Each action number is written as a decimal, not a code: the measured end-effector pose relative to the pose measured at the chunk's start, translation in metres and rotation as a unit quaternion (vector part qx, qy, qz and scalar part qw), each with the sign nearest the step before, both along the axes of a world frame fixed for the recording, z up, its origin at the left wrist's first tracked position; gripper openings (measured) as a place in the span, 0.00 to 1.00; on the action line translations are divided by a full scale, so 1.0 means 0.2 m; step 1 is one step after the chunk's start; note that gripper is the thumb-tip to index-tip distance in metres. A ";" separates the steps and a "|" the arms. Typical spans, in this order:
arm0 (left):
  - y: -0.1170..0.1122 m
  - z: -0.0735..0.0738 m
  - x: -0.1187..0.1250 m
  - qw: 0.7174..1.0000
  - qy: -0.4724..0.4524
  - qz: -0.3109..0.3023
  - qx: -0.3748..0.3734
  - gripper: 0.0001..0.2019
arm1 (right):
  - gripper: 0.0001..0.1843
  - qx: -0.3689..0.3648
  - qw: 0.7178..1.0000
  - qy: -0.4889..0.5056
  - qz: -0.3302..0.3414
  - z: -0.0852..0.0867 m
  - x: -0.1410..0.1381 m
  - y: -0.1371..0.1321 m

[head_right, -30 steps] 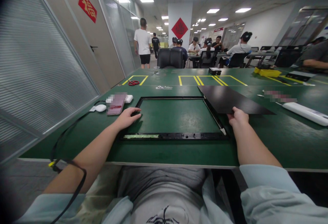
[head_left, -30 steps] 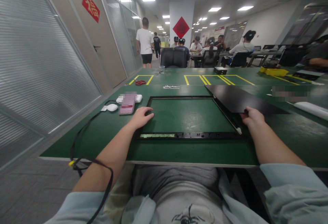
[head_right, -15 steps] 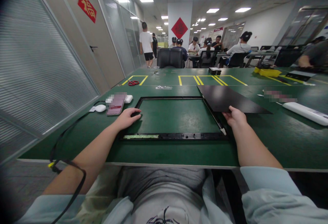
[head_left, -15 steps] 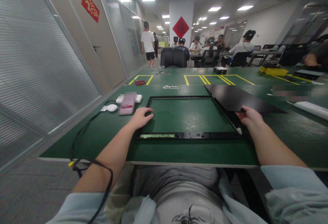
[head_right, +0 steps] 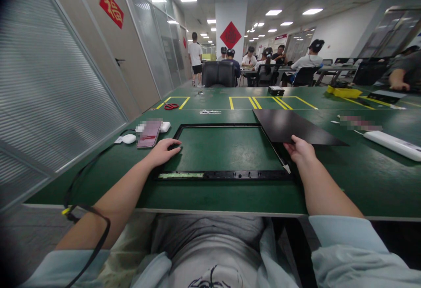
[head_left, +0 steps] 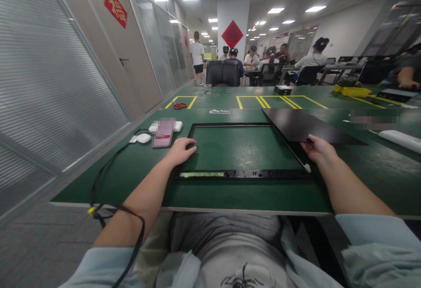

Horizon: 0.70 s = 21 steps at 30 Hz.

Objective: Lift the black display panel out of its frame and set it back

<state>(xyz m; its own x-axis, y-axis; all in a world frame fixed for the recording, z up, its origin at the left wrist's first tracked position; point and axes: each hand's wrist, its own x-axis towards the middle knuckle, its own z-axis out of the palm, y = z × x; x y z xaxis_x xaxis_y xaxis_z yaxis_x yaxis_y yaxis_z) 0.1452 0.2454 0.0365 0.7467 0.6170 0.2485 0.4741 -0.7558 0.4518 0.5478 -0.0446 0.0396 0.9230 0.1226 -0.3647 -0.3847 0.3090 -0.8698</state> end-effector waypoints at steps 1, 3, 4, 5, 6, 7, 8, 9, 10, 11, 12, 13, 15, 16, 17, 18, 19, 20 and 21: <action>0.00 0.00 0.00 1.000 0.001 0.000 0.001 0.20 | 0.09 -0.001 1.000 0.000 0.001 0.00 -0.01 0.00; 0.00 0.00 0.00 1.000 0.002 0.001 0.002 0.19 | 0.10 -0.003 1.000 -0.003 0.003 0.01 -0.02 0.00; 0.00 0.00 0.00 1.000 0.004 0.002 0.003 0.19 | 0.10 -0.003 1.000 -0.004 0.004 0.02 -0.02 0.00; 0.00 0.00 0.00 1.000 0.006 0.003 0.004 0.19 | 0.10 -0.003 1.000 -0.007 0.004 0.02 -0.02 0.00; 0.00 0.00 0.00 1.000 0.007 0.003 0.004 0.20 | 0.10 -0.003 1.000 -0.010 0.005 0.02 -0.03 0.00; 0.00 0.00 0.00 1.000 0.009 0.003 0.005 0.20 | 0.10 -0.004 1.000 -0.012 0.006 0.03 -0.03 0.00; 0.00 0.00 0.00 1.000 0.010 0.003 0.006 0.19 | 0.11 -0.005 1.000 -0.015 0.008 0.03 -0.03 -0.01; 0.00 0.00 0.00 1.000 0.010 0.002 0.006 0.19 | 0.11 -0.006 1.000 -0.017 0.011 0.03 -0.04 -0.01; 0.00 0.00 0.00 1.000 0.009 0.002 0.005 0.19 | 0.11 -0.008 1.000 -0.018 0.016 0.04 -0.04 -0.01; 0.00 0.00 0.00 1.000 0.008 0.002 0.005 0.19 | 0.11 -0.010 1.000 -0.019 0.022 0.04 -0.04 -0.01; 0.00 0.00 0.00 1.000 0.007 0.002 0.006 0.19 | 0.11 -0.012 0.999 -0.020 0.030 0.04 -0.05 -0.01; 0.01 -0.01 0.00 1.000 0.005 0.002 0.006 0.19 | 0.11 -0.014 0.999 -0.023 0.040 0.04 -0.05 -0.01; 0.01 -0.01 0.00 1.000 0.004 -0.003 0.008 0.20 | 0.11 -0.018 0.997 -0.029 0.063 0.04 -0.06 -0.01; 0.02 -0.02 0.00 1.000 0.003 -0.005 0.009 0.20 | 0.11 -0.020 0.996 -0.033 0.074 0.04 -0.06 -0.01; 0.02 -0.02 0.00 1.000 0.001 -0.007 0.007 0.20 | 0.11 -0.022 0.995 -0.035 0.085 0.04 -0.07 -0.01; 0.02 -0.02 0.00 1.000 -0.003 -0.006 0.004 0.20 | 0.10 -0.023 0.994 -0.036 0.096 0.05 -0.08 0.00; 0.03 -0.03 0.00 1.000 -0.011 -0.002 -0.002 0.20 | 0.09 -0.024 0.993 -0.035 0.108 0.05 -0.09 0.00; 0.03 -0.03 0.00 1.000 -0.022 0.004 -0.008 0.20 | 0.09 -0.022 0.992 -0.032 0.122 0.05 -0.09 0.00; 0.04 -0.04 0.00 0.999 -0.037 0.012 -0.015 0.21 | 0.09 -0.018 0.990 -0.030 0.135 0.06 -0.10 0.00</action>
<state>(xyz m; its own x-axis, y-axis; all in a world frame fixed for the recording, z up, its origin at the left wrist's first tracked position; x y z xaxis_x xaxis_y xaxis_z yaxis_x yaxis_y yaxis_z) 0.1455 0.2525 0.0288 0.7120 0.6427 0.2828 0.4567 -0.7298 0.5087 0.5281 -0.0438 0.0510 0.8784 0.3555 -0.3194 -0.3968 0.1700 -0.9020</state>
